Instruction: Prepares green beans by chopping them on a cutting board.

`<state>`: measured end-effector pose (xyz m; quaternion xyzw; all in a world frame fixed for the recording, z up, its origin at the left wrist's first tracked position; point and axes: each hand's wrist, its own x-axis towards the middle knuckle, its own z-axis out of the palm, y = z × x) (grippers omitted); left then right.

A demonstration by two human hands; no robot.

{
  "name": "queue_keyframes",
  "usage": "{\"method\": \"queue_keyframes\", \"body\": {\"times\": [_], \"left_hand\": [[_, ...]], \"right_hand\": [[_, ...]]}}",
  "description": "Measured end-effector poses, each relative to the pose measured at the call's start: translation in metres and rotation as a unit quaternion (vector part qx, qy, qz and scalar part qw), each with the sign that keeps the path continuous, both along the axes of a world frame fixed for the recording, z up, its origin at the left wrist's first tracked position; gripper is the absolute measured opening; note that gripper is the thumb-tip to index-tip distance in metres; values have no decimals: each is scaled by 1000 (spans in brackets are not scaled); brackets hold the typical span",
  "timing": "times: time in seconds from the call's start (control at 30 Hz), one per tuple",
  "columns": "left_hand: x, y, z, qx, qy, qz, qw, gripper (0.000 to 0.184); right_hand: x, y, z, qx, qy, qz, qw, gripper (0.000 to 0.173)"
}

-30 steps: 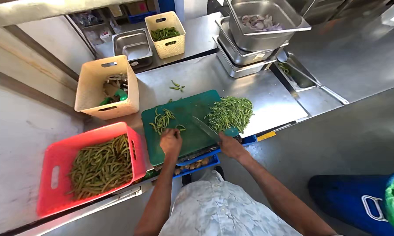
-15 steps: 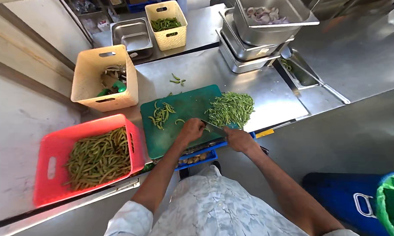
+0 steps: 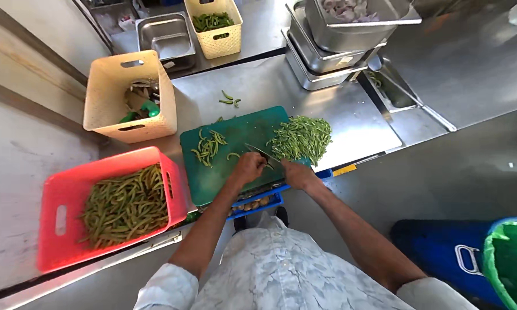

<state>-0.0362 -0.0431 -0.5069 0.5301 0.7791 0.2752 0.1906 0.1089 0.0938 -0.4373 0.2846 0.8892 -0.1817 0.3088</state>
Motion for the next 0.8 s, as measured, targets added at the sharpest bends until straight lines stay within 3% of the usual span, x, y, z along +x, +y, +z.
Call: {"method": "queue_keyframes", "body": {"times": [0.1,0.23,0.4,0.57,0.63,0.73,0.8], "left_hand": [[-1,-1,1,5,-10,12,1000,12],[5,-5,-1,35,-9,11,999,11],[4,-19,3,3,-20,62,998,16],[0,-7,8,-76,-4,7,997,23],[-1,-3,6,-61,10,-13,998,21],[0,-5,-3,-23,22,-25,999,17],[-1,-4,-1,-28,10,-13,999,18]], "right_hand": [[3,2,18,-2,-2,9,1000,40],[8,-18,-13,-17,17,-53,998,45],[4,-15,-17,-35,19,-41,998,49],[5,-4,10,-15,-5,-6,1000,50],[7,-5,19,-6,-16,2,1000,49],[0,-9,-6,-30,-12,-19,999,51],[-6,-3,2,-20,-11,-6,1000,49]]}}
